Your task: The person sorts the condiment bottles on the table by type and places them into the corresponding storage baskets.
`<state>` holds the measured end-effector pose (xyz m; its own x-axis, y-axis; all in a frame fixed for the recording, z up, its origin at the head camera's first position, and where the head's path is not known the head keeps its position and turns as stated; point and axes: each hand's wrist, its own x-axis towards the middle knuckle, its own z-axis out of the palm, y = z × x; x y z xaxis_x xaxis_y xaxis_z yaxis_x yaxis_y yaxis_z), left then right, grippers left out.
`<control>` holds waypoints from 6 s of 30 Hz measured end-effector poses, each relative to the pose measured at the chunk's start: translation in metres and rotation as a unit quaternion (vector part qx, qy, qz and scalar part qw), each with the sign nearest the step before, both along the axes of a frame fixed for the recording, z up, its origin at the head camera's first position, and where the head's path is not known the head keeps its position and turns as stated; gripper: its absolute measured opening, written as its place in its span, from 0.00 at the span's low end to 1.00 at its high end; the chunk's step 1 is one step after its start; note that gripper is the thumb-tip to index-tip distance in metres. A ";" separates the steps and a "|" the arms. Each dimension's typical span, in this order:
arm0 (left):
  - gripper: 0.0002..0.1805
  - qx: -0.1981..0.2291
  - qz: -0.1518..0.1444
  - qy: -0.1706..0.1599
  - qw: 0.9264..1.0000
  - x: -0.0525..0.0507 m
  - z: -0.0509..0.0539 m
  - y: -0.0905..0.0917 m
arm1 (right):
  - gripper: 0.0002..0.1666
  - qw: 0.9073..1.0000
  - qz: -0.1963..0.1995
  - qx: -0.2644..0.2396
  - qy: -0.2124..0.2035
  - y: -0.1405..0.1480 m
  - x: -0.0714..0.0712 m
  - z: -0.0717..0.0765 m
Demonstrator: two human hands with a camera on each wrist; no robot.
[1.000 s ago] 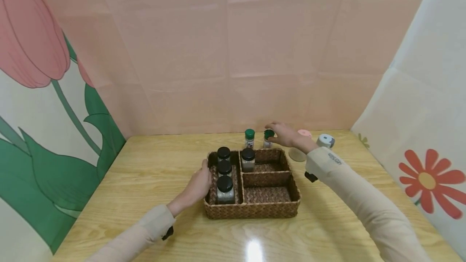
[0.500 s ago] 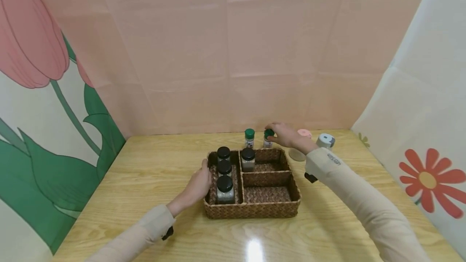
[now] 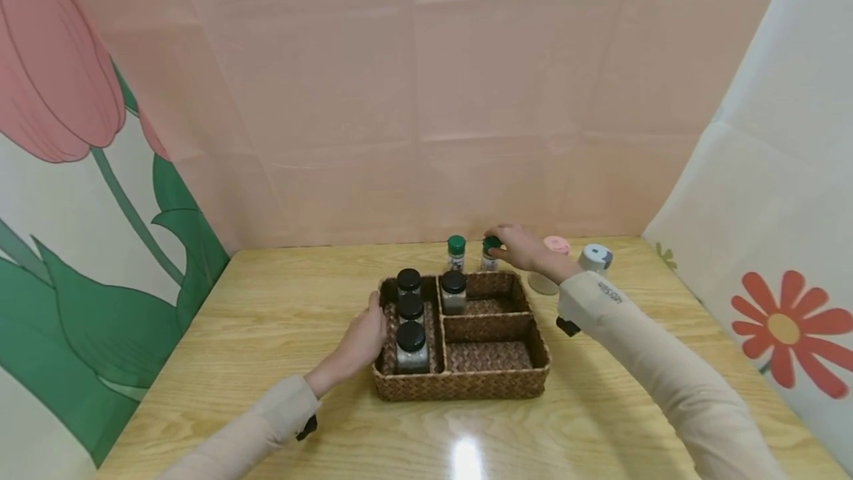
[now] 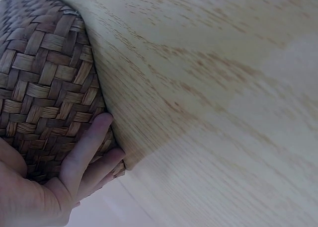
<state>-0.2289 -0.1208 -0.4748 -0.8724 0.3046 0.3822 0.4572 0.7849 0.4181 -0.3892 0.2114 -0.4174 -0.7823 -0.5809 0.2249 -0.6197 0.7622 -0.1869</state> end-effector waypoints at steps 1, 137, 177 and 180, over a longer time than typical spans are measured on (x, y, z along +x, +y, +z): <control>0.24 -0.002 0.000 0.002 1.000 0.000 0.000 0.000 | 0.21 1.000 0.000 -0.003 -0.001 0.000 0.000 0.000; 0.24 0.014 0.025 -0.035 0.999 -0.005 -0.002 0.000 | 0.19 0.989 0.116 -0.089 -0.021 -0.008 0.059 0.037; 0.26 0.021 0.022 -0.047 0.998 -0.002 0.001 -0.002 | 0.18 0.988 0.148 -0.007 -0.050 -0.023 0.056 0.018; 0.26 0.020 0.022 -0.045 0.999 -0.002 0.001 -0.002 | 0.18 0.988 0.145 -0.001 -0.050 -0.023 0.056 0.017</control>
<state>-0.2313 -0.1228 -0.4741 -0.9157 0.2516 0.3133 0.3822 0.7856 0.4865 -0.3333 0.1885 -0.4003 -0.6010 -0.7840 0.1555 -0.7906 0.5545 -0.2600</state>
